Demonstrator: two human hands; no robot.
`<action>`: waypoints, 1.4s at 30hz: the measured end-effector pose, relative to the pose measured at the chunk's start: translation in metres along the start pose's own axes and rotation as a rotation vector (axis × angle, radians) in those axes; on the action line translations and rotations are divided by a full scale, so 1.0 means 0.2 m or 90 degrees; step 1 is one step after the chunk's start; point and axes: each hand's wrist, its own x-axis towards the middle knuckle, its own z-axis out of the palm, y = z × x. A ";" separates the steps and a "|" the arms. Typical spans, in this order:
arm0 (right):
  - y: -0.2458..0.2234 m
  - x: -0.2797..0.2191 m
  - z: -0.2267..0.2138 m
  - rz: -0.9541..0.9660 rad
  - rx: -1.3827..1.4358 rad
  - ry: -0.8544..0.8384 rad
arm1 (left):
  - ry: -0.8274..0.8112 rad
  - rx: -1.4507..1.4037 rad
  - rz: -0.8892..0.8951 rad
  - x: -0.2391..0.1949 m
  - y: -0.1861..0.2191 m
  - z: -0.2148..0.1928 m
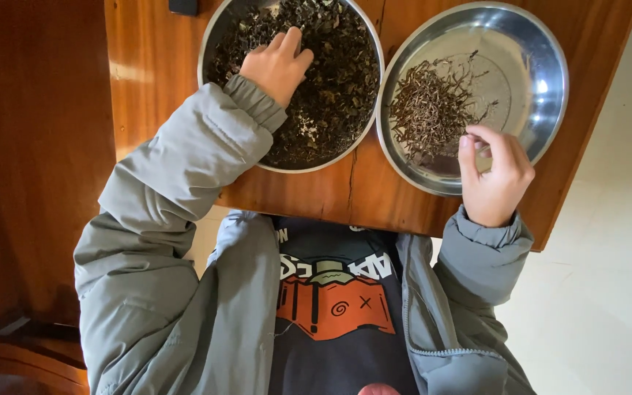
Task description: Sorting dried tea leaves by manually picking out stems and debris and placing them in a separate metal plate.
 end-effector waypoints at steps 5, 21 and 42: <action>0.00 0.00 -0.01 -0.003 0.008 0.003 | -0.101 -0.035 -0.011 0.03 0.00 -0.10; -0.05 0.01 -0.03 -0.038 0.002 0.005 | -0.085 -0.110 0.011 0.03 0.06 -0.04; -0.53 0.15 0.31 -0.150 0.083 -0.114 | 0.169 -0.217 0.059 -0.16 0.50 -0.36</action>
